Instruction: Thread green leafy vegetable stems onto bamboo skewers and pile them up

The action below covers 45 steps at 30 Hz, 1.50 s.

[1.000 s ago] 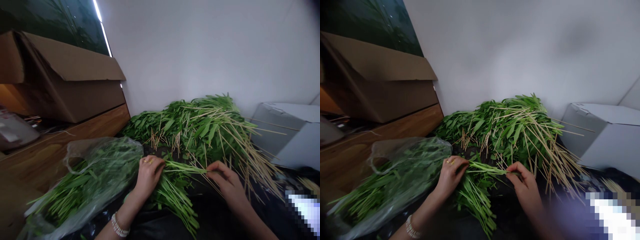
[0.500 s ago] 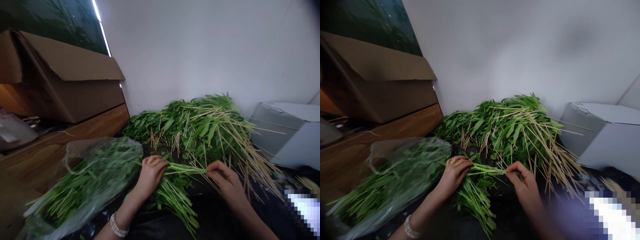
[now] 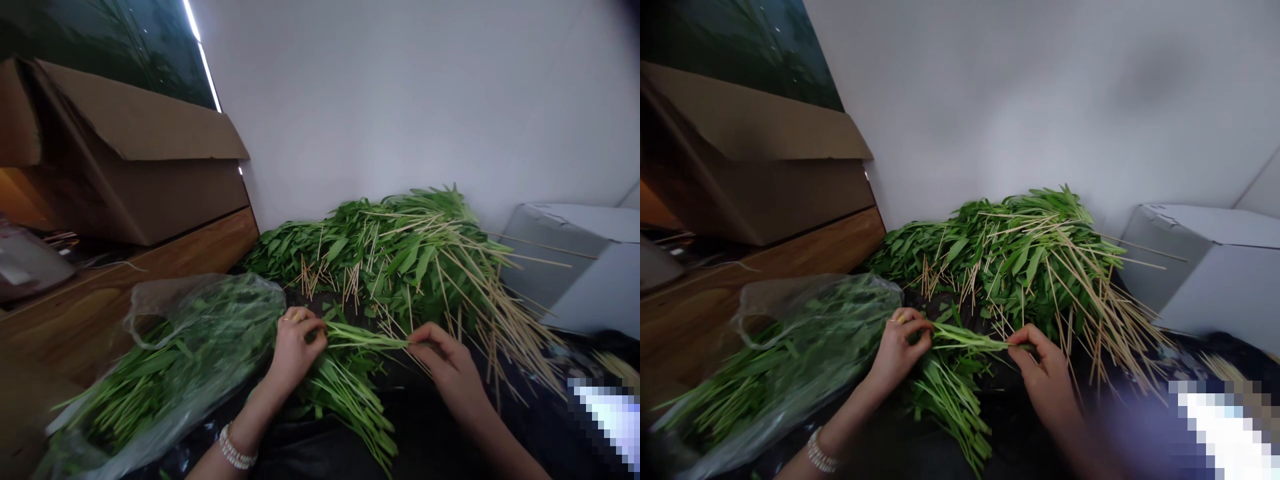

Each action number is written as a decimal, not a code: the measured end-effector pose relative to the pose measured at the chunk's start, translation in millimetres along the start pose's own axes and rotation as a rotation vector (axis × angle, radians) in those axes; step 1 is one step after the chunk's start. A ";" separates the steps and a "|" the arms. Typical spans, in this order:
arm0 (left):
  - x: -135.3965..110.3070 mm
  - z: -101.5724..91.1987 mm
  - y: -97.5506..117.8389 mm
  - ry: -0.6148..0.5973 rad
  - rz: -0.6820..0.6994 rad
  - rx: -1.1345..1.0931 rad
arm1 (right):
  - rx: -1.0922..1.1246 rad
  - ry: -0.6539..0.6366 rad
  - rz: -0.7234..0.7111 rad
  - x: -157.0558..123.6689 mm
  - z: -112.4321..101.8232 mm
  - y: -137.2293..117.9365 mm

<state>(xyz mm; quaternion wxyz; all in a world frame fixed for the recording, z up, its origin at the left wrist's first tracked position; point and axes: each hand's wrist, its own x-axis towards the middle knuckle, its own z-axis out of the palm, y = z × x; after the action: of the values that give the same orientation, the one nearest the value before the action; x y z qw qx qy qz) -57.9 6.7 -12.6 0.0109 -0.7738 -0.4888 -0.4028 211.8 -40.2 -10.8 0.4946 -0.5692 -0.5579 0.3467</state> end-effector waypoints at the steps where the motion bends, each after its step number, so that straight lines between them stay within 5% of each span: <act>1: 1.9 -2.0 -5.5 0.050 -0.065 -0.041 | 0.002 0.026 0.007 1.0 -0.9 0.5; 7: 7.0 -13.6 -25.4 0.315 -0.296 -0.141 | -0.010 0.072 0.016 5.0 -2.7 3.2; 15: -1.9 -6.7 -0.1 0.095 -0.095 -0.103 | 0.012 0.032 0.034 0.0 6.1 2.7; 27: -7.8 4.5 0.1 -0.080 0.039 -0.070 | 0.047 -0.052 -0.011 -3.9 9.7 1.4; 37: -7.5 5.5 4.5 -0.070 0.074 -0.044 | 0.003 -0.095 -0.038 -5.8 13.6 1.1; 45: -0.9 -0.8 8.8 0.034 -0.135 -0.161 | 0.009 -0.101 -0.025 -7.1 18.7 2.2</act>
<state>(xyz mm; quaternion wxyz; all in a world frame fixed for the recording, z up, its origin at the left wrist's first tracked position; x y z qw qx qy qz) -51.8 1.1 -9.3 -0.0701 -0.7306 -0.5056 -0.4535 193.8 -43.6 -19.0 0.4728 -0.5417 -0.5877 0.3710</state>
